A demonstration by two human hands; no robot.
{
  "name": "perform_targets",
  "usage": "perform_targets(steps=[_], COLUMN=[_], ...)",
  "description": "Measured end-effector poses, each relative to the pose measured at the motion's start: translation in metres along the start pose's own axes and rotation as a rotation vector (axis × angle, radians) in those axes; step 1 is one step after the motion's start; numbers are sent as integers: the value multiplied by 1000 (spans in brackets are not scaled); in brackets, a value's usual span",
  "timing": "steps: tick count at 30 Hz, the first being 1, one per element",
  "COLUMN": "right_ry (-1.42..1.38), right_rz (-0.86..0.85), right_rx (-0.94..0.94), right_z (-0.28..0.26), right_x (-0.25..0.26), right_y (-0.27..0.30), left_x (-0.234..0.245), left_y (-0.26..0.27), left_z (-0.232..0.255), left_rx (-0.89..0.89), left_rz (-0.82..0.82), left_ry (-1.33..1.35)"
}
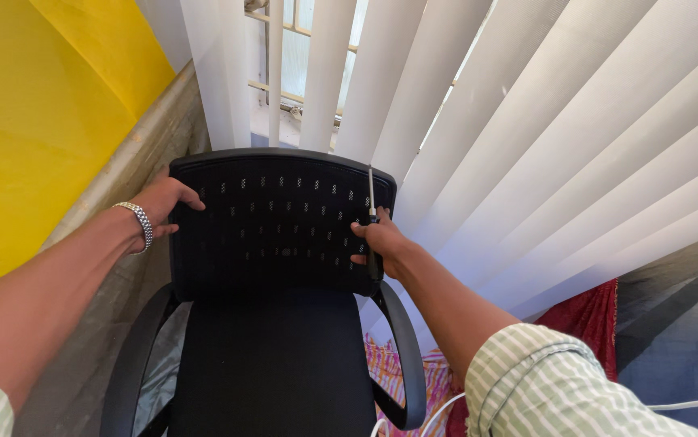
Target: The person uses a screwdriver to tighten screws on the armrests of a black office chair. They work on both sides, then flip the chair to check the seat and backrest before setting it upright.
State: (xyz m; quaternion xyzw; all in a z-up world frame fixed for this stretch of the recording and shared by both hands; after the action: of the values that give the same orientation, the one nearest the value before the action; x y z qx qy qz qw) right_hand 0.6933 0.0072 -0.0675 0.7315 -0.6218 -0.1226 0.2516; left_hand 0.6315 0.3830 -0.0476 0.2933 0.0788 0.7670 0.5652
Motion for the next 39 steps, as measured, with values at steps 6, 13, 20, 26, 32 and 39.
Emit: perform_targets(steps=[6, 13, 20, 26, 32, 39], right_ry=[87, 42, 54, -1, 77, 240], right_rz=[-15, -15, -212, -196, -186, -123], right_rx=[-59, -152, -9, 40, 113, 145], right_z=[28, 62, 71, 86, 95, 120], right_x=[8, -23, -70, -83, -89, -67], right_y=[23, 94, 157, 209, 258, 297], left_x=[-38, -127, -165, -164, -159, -161], left_y=[38, 109, 159, 191, 223, 265], left_z=[0, -27, -12, -39, -60, -81], left_rx=[4, 95, -54, 41, 19, -17], left_rz=[37, -234, -448, -404, -355, -199], left_ry=[64, 59, 130, 247, 329, 318])
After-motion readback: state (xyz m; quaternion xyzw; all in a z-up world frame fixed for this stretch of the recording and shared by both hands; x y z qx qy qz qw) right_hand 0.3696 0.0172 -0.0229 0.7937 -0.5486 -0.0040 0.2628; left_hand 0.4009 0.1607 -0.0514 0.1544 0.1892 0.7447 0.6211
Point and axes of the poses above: each hand's wrist, its own y-axis away from the middle knuckle, its own x-axis out of the back of the hand, z = x × y, the point moved 8 cm from there along -y, towards the middle knuckle, and after that the axes turned 7 degrees about -y, right-handed, at the moved point
